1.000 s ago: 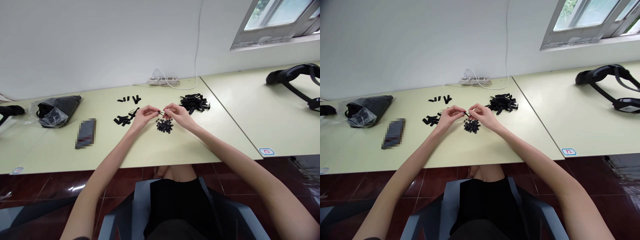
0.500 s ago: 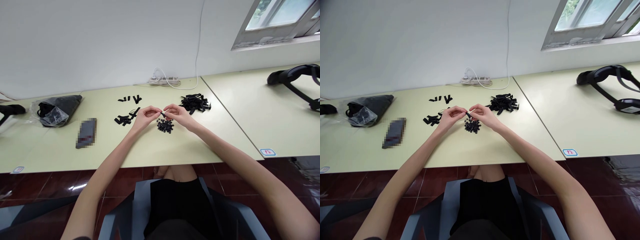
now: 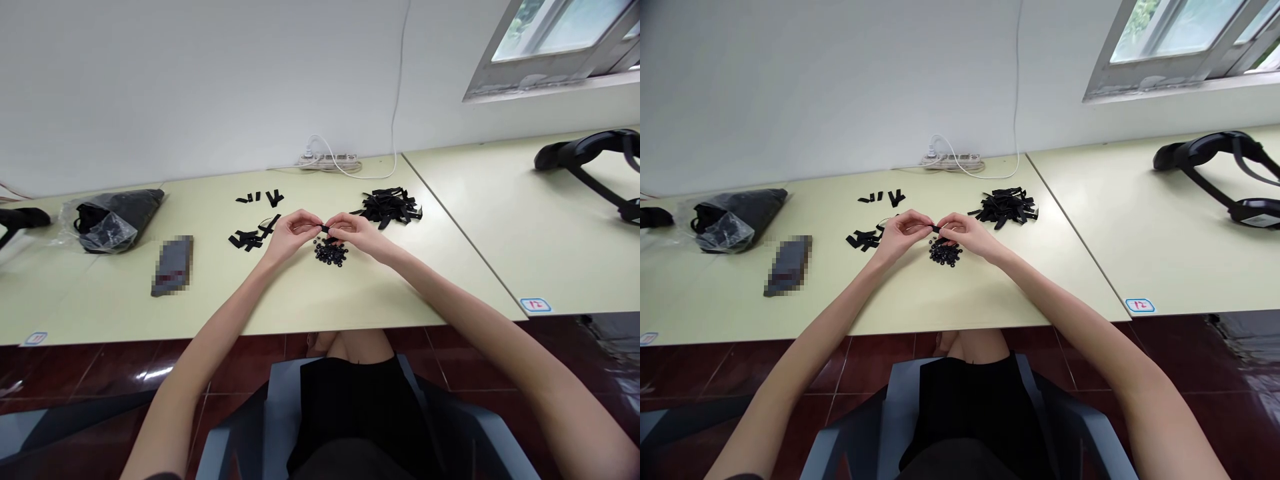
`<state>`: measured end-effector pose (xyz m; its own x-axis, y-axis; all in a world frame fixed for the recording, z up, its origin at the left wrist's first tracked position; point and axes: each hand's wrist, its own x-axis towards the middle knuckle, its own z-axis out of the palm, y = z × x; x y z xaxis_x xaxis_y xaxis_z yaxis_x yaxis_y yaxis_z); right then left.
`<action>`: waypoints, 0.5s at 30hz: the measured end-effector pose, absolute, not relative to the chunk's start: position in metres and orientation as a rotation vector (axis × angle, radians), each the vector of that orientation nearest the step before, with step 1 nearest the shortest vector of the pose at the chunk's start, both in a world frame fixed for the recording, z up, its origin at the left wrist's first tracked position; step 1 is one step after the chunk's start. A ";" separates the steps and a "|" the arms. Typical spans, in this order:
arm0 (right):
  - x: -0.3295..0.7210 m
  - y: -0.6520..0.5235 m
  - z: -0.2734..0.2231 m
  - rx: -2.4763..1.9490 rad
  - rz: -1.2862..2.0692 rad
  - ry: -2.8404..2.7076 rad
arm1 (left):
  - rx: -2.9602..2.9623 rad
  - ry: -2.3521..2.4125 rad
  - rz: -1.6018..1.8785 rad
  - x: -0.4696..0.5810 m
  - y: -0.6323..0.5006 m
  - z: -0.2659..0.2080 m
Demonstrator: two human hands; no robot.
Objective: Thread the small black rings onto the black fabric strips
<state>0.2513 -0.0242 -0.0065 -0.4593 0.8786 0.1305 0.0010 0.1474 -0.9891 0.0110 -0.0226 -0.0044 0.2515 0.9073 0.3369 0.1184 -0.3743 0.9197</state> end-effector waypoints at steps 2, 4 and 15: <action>0.252 -0.023 -0.007 -0.870 1.337 -1.660 | 1.698 0.953 1.209 0.012 -0.023 -0.004; 0.253 -0.021 -0.008 -0.875 1.274 -1.678 | 1.699 0.950 1.205 0.012 -0.024 -0.004; 0.253 -0.018 -0.013 -0.851 1.226 -1.590 | 1.729 0.963 1.173 0.010 -0.022 -0.004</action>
